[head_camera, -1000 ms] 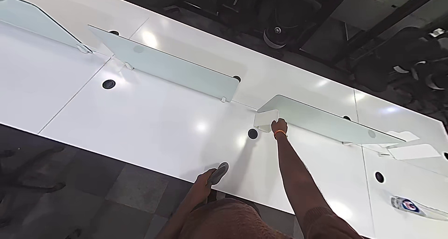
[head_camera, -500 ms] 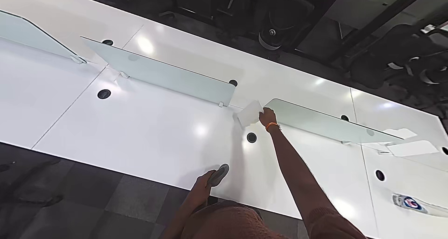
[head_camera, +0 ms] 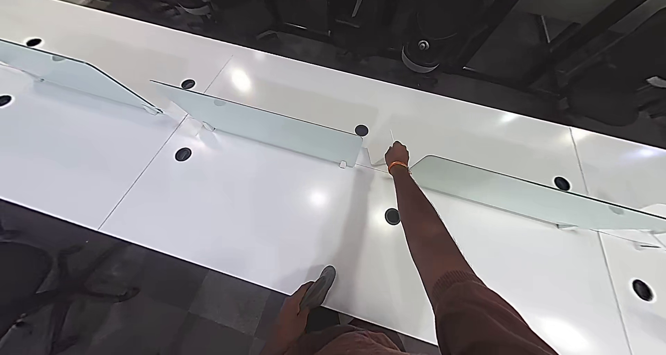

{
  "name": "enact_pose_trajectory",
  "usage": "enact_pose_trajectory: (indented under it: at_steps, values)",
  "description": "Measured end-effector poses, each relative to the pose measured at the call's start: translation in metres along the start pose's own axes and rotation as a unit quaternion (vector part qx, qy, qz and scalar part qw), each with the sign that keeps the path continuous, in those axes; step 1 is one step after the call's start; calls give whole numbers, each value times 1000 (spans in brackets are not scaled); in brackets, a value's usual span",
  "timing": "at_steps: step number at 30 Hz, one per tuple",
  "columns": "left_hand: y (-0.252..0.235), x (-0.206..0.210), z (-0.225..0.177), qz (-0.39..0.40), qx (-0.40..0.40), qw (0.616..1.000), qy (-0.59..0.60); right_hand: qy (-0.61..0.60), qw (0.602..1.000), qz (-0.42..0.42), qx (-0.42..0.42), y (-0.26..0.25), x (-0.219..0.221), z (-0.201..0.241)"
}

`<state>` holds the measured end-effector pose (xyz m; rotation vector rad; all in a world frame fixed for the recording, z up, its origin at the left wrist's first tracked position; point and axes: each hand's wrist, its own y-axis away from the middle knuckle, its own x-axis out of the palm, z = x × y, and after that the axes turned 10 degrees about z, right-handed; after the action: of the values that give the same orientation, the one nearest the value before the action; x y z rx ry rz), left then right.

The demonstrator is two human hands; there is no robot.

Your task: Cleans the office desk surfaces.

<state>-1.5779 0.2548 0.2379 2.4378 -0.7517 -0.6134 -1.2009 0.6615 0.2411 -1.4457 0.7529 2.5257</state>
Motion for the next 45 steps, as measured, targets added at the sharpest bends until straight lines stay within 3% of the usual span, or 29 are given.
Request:
enact_pose_trajectory:
  at_steps: [8,13,16,18,22,25,27,32,38,45]
  values:
    - [13,-13,9,6,-14,1000,-10,-29,998,-2,51,-8,8,-8]
    - [8,-15,0,-9,18,1000,-18,-21,999,-31,4,25,-3,-10]
    - [2,-13,-12,3,42,999,-10,-12,998,-22,-49,92,7,-31]
    - [-7,-8,-16,10,63,998,8,5,998,29,-60,153,31,-60]
    - [-28,1,-29,57,94,994,-10,13,986,162,-23,285,91,-142]
    - [-48,13,-41,105,123,986,-43,-32,980,197,-20,357,110,-194]
    - [-56,26,-53,159,133,977,-54,-71,978,192,-32,391,106,-219]
    - [-67,61,-112,260,157,946,-114,-161,974,109,-114,418,61,-241]
    - [-50,128,-153,330,202,904,-181,-260,921,32,-288,460,28,-265]
    - [-14,251,-164,346,210,869,-286,-262,927,8,-269,540,-5,-382]
